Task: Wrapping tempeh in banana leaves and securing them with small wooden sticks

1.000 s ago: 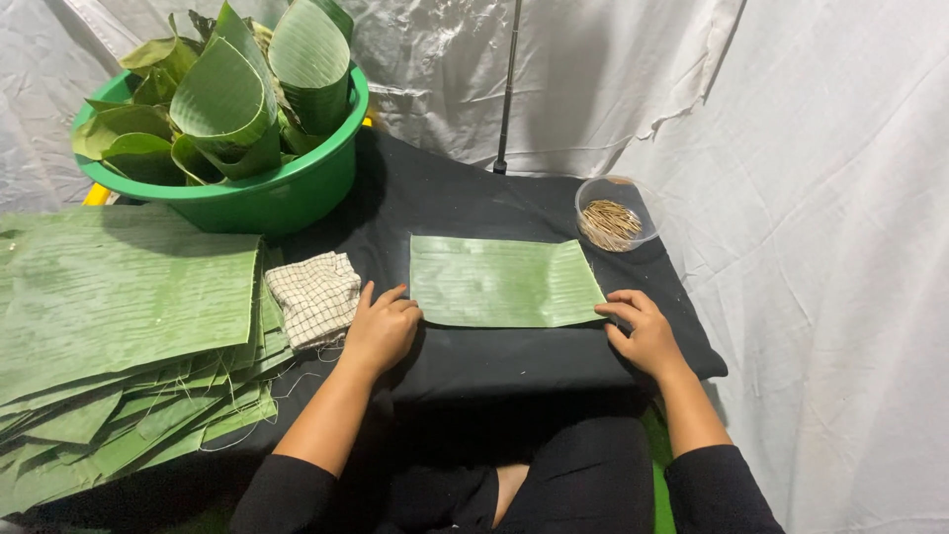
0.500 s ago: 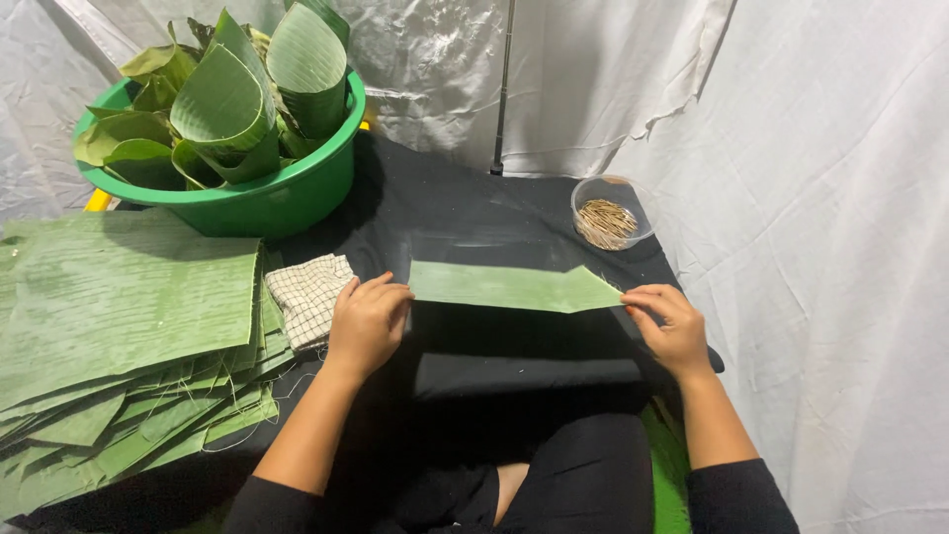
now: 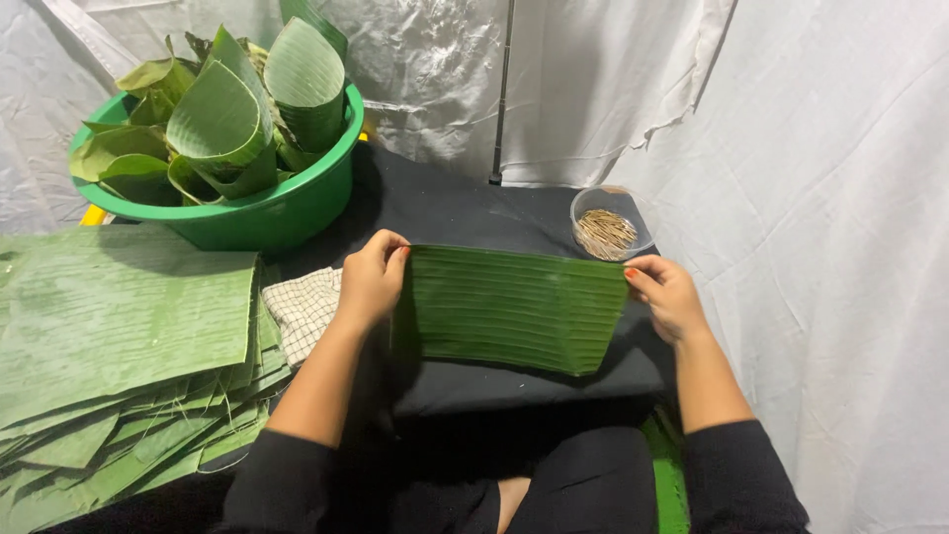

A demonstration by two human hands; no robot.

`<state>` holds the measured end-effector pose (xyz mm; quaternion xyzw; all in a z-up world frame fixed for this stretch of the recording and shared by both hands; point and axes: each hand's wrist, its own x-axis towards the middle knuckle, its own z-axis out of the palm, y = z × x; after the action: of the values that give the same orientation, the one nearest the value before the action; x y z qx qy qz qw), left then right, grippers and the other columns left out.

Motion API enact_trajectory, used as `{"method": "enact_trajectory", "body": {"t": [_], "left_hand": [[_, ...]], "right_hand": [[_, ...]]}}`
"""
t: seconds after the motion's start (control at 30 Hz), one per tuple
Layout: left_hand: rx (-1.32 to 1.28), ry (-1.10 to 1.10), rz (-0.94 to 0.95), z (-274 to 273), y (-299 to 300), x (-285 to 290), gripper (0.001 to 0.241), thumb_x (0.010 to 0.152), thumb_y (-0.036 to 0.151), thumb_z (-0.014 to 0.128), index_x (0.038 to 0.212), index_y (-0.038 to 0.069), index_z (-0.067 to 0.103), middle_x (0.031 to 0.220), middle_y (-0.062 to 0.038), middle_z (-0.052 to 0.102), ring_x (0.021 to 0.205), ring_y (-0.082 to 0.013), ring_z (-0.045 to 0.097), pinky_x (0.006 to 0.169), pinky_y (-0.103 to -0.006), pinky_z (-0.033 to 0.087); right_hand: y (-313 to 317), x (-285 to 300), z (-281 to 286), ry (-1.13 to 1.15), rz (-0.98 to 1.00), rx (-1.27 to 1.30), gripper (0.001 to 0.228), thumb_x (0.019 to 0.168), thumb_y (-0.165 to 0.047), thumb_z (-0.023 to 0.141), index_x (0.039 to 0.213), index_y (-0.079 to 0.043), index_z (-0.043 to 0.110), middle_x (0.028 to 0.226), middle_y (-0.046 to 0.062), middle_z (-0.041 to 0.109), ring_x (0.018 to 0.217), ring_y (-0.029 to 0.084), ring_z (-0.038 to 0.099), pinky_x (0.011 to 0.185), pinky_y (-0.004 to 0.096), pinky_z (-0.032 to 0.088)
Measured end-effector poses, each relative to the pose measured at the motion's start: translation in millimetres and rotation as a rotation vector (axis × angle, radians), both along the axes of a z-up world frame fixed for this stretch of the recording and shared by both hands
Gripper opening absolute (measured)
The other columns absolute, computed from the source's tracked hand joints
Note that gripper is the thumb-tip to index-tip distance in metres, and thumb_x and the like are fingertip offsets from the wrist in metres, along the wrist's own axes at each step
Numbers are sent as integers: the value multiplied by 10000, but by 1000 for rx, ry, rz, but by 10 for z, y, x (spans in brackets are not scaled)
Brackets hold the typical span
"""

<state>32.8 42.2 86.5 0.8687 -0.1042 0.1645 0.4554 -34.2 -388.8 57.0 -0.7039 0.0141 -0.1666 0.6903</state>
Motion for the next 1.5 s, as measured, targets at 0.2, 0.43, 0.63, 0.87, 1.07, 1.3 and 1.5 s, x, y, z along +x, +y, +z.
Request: {"method": "enact_trajectory", "body": {"t": [0.2,0.43,0.63,0.87,1.07,1.3,1.5], "left_hand": [[-124,235,195,-725,-304,590,112,949,174,627,996,146,726,896,-152,761,975,-419,707,839,-511,543],[-121,371,305,-1074,-400,735,95,942,215,623,949,182,712,864,-101,762,985,-361,720,849,-471,563],[77,284,266,-797,-410,465,142,946,171,579,1028,155,693,962,-148,754,998,-381,722,857,-495,578],[706,274,230,-228,100,-11,559,797,306,801,1317,145,674,1428,-227,505,1349,-548,380,1061,-685,330],[741,465,383,-399,439,-454,640,907,395,665,1508,256,494,1653,-219,228,1424,-668,105,1131,-712,263],[660,-35,467,-980,760,-265,229,997,253,616,1185,128,659,1185,-167,662,1241,-558,527,818,-653,575],[460,328,445,-523,563,-459,436,954,359,622,1365,220,661,1615,-251,311,1441,-618,189,1007,-754,404]], "right_hand": [[198,258,-296,332,-76,289,334,961,-105,646,1277,-146,544,935,-28,650,643,101,671,561,231,608],[172,242,-626,242,-41,-91,752,754,4,859,1426,-85,532,1158,147,659,846,166,686,731,327,609],[147,314,-1007,98,-212,-782,330,755,-124,845,1053,-263,820,1064,7,727,777,205,748,654,289,610],[151,303,-1139,-2,-233,-789,292,812,-164,821,1079,-284,829,1060,4,718,782,182,724,654,272,595],[217,262,-1119,-36,-270,-763,281,786,-124,814,1032,-257,831,1038,38,718,772,225,718,656,308,595],[165,298,-1137,-48,-274,-752,283,762,-106,805,1004,-249,836,984,27,715,732,200,708,630,295,592],[199,254,-1080,-63,-258,-723,265,766,-101,797,992,-234,836,975,38,711,744,214,707,650,308,590]]}}
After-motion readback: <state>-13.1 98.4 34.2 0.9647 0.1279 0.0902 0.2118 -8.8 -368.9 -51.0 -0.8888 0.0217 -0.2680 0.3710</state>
